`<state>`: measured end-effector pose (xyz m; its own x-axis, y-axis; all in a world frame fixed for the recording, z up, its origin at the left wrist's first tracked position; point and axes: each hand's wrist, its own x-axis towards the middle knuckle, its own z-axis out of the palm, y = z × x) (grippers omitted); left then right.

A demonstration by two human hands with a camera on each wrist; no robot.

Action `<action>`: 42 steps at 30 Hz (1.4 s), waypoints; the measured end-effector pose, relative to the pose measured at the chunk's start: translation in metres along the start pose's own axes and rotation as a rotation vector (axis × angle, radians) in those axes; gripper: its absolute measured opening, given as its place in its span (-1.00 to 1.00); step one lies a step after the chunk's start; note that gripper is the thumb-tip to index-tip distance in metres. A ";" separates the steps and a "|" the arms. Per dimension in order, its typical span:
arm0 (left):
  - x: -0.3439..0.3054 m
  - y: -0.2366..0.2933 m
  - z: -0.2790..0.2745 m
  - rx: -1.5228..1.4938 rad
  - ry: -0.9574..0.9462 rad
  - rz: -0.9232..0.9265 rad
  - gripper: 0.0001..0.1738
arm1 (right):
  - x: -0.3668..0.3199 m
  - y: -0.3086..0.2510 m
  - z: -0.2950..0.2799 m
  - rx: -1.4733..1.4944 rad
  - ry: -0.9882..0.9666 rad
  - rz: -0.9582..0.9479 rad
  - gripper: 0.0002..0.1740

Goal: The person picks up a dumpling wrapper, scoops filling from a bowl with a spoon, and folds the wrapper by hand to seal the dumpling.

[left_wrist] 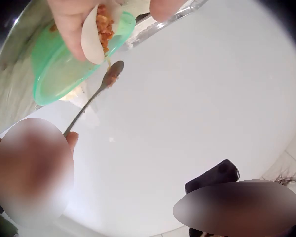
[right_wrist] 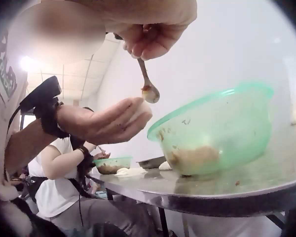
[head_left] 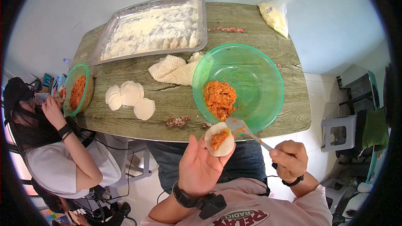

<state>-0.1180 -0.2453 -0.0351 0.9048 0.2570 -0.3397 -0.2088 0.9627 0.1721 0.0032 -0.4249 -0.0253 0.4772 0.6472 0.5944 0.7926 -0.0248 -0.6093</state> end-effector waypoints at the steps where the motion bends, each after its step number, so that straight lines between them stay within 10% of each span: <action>1: 0.000 0.000 0.000 0.000 0.000 0.000 -0.27 | 0.000 -0.001 -0.001 0.018 0.046 -0.015 -0.62; 42: -0.001 -0.009 0.010 0.083 -0.052 0.070 -0.35 | 0.005 -0.022 -0.008 0.003 -0.070 0.076 -0.64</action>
<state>-0.1135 -0.2552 -0.0270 0.9074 0.3166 -0.2764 -0.2426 0.9316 0.2706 -0.0086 -0.4272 -0.0043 0.5084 0.6951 0.5083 0.7536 -0.0736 -0.6532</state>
